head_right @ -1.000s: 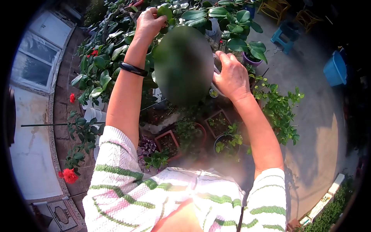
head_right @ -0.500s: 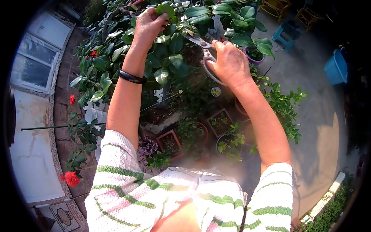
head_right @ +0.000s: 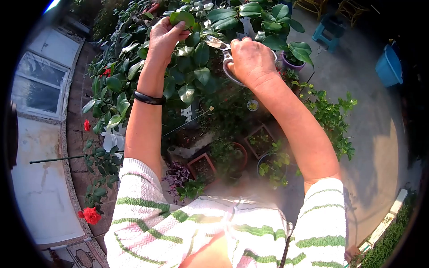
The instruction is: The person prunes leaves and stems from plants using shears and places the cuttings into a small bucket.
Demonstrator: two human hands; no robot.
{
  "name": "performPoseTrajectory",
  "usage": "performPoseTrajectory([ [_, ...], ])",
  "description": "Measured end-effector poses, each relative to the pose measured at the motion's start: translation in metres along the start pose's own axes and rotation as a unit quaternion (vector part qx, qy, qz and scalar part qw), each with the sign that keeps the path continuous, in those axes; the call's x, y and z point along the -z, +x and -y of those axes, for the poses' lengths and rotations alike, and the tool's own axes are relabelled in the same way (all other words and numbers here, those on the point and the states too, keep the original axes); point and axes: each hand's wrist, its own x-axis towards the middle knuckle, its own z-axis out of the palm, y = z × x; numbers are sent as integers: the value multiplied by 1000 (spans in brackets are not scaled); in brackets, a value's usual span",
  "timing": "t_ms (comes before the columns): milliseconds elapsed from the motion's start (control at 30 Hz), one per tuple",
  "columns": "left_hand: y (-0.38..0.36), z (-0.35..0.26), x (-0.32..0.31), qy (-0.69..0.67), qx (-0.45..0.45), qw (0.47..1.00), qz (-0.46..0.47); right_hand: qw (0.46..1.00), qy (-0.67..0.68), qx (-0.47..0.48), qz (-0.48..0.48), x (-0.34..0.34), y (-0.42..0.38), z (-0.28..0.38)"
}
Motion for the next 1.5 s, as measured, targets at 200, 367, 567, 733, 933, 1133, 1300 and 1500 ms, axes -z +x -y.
performPoseTrajectory([
  [200,-5,-7,-8,-21,17,1000,15,1000,18,1,-22,-10,18,10],
  [367,-8,-6,-7,-25,9,1000,9,999,26,-24,-14,-11,25,17],
  [567,-10,4,-10,19,11,1000,-7,996,58,23,68,-1,25,15],
  [733,-16,4,-14,3,8,998,-59,990,124,11,64,-11,17,7],
  [933,-34,-42,-2,-147,-143,969,-137,983,182,-12,-34,-5,-31,-5],
  [1133,-19,-23,1,17,-46,989,-141,972,202,-85,-84,-23,-68,-45],
  [1300,9,-2,-33,147,-70,986,-25,981,112,-149,-50,-19,-53,-63],
  [1500,45,-6,-71,200,-153,950,182,975,157,-143,-69,-9,-40,-58],
])
